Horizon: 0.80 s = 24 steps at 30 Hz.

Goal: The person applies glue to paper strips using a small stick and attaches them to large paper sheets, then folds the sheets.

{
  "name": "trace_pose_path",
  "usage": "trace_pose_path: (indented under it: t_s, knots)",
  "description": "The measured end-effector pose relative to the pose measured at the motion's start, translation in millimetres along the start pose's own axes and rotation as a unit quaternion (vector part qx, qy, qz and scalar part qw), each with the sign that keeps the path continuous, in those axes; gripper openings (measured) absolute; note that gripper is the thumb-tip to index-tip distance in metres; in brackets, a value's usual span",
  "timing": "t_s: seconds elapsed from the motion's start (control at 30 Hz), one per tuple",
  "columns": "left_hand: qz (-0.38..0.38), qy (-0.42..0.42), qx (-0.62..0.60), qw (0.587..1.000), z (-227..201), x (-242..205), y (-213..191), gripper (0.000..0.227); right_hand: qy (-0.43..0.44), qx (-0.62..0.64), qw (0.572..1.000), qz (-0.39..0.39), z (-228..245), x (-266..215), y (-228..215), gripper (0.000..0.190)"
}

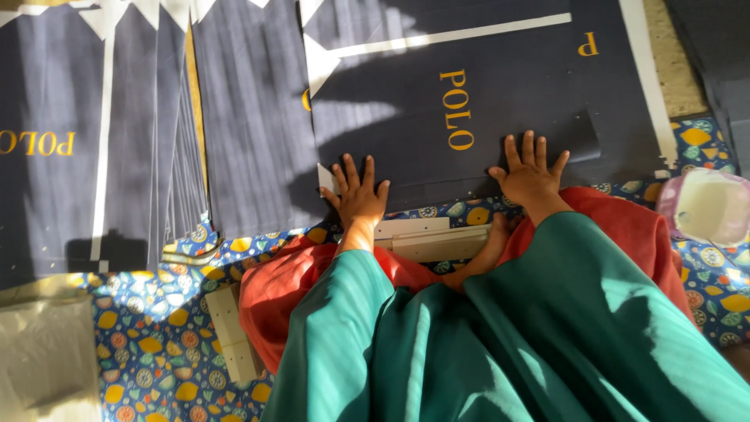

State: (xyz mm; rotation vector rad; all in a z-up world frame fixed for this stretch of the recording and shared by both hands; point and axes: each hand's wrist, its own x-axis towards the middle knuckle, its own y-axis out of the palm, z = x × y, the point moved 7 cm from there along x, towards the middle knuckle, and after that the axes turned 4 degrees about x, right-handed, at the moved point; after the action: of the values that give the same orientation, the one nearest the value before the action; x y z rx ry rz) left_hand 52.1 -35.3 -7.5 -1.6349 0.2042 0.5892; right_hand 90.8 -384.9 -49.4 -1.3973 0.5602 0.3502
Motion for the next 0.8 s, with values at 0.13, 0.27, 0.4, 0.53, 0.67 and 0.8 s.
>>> trace_pose_path:
  t_s: [0.13,0.27,0.4,0.53,0.67,0.8]
  knots:
    - [0.009,0.012,-0.005,1.000,4.3,2.9,6.6,0.068,0.043,-0.003,0.999,0.026,-3.8,-15.4,-29.1,0.078]
    - [0.006,0.021,-0.015,1.000,3.6,8.8,9.5,0.068,0.083,0.001,0.996,0.029,-20.0,-24.4,-60.8,0.087]
    - [-0.011,0.014,-0.009,1.000,5.6,12.8,18.6,0.068,0.113,0.003,0.994,-0.012,-77.7,-5.7,-59.4,0.107]
    - [-0.009,0.019,-0.012,1.000,1.4,11.8,10.3,0.069,0.135,-0.002,0.990,-0.042,-158.7,4.7,-57.3,0.106]
    - [0.042,-0.008,-0.041,0.998,-3.3,2.9,-2.9,0.070,0.202,0.048,0.977,-0.051,-165.9,-5.5,-68.5,0.098]
    - [0.043,0.000,-0.017,0.999,-3.8,2.3,-2.6,0.072,0.125,0.077,0.983,-0.113,-125.2,-4.6,-81.9,0.076]
